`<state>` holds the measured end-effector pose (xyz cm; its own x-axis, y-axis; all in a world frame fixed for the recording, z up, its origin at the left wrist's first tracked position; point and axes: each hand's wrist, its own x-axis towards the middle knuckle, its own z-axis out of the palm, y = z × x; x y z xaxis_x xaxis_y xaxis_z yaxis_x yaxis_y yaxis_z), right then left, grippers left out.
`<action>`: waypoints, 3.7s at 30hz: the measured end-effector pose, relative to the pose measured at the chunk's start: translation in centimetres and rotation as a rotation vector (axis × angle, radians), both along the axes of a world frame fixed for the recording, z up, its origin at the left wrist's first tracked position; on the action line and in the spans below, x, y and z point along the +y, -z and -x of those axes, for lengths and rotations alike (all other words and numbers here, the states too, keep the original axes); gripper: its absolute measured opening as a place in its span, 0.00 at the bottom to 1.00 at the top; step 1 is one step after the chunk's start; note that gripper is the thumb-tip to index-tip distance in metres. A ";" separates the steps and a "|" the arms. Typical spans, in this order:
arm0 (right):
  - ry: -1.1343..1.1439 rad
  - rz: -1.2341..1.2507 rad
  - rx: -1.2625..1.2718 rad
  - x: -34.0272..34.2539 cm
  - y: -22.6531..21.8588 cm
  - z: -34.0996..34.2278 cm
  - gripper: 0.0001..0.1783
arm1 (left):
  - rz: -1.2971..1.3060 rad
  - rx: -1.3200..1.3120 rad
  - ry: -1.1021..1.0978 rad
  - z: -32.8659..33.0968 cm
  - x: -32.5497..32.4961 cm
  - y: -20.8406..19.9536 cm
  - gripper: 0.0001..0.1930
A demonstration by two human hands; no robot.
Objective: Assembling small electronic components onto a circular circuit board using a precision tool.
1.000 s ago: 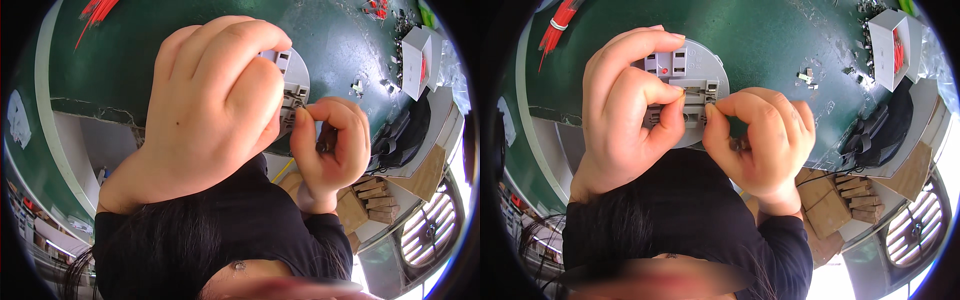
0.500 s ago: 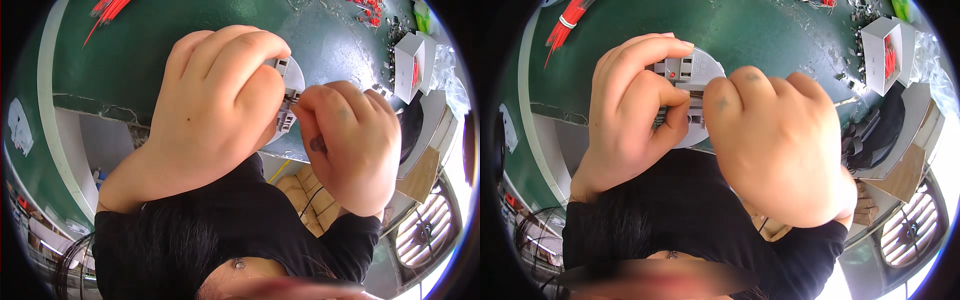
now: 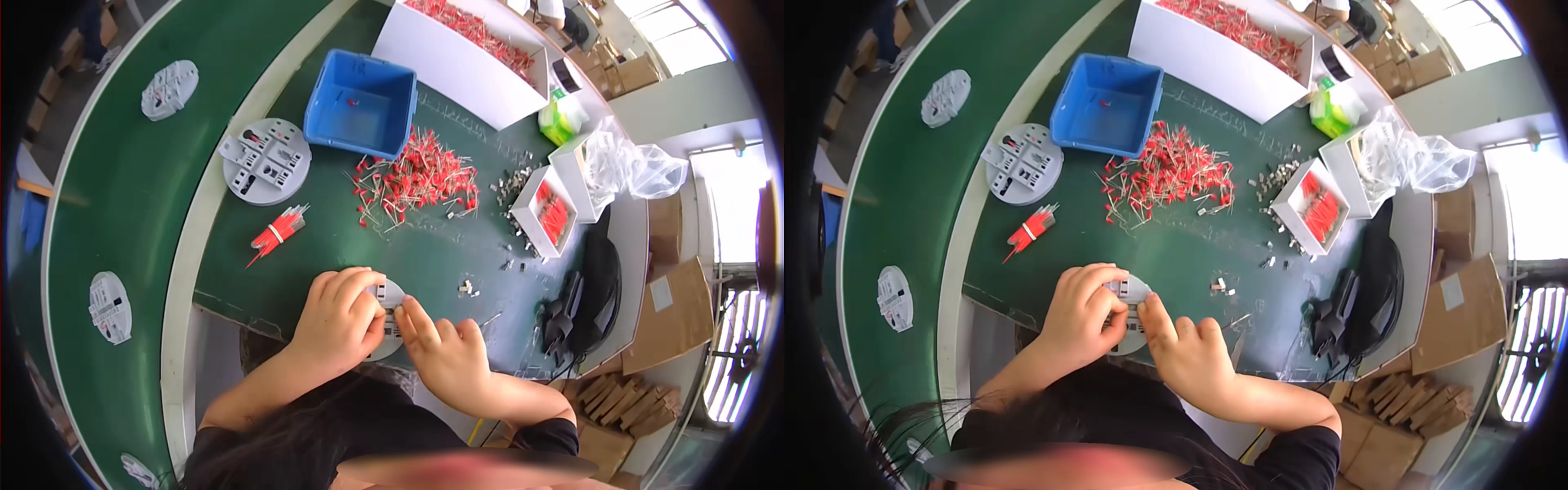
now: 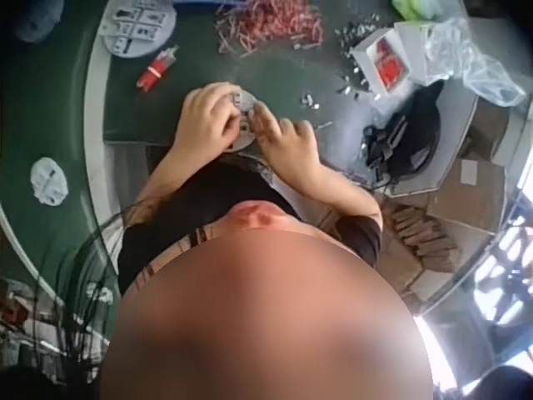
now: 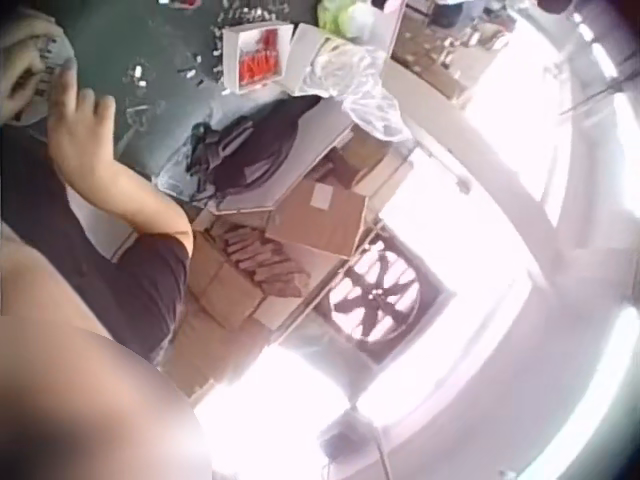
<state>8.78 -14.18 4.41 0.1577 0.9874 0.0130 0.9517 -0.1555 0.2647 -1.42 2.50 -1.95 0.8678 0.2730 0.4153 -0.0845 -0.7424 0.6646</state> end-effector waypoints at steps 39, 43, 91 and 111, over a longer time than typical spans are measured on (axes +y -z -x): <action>0.105 -0.845 1.739 4.7 0.7 -4.3 0.29 | -0.073 0.352 0.209 -0.8 2.9 -1.3 0.49; 0.211 -0.826 1.794 5.8 0.2 -4.3 0.26 | -0.033 0.289 0.220 -0.7 3.1 -0.3 0.48; 0.284 -0.760 0.540 -0.7 5.7 -9.3 0.17 | -0.213 0.223 0.027 -11.7 10.5 0.2 0.07; 0.325 -0.426 0.751 3.3 4.0 -3.0 0.20 | -0.003 0.129 -0.008 -4.8 5.1 0.1 0.11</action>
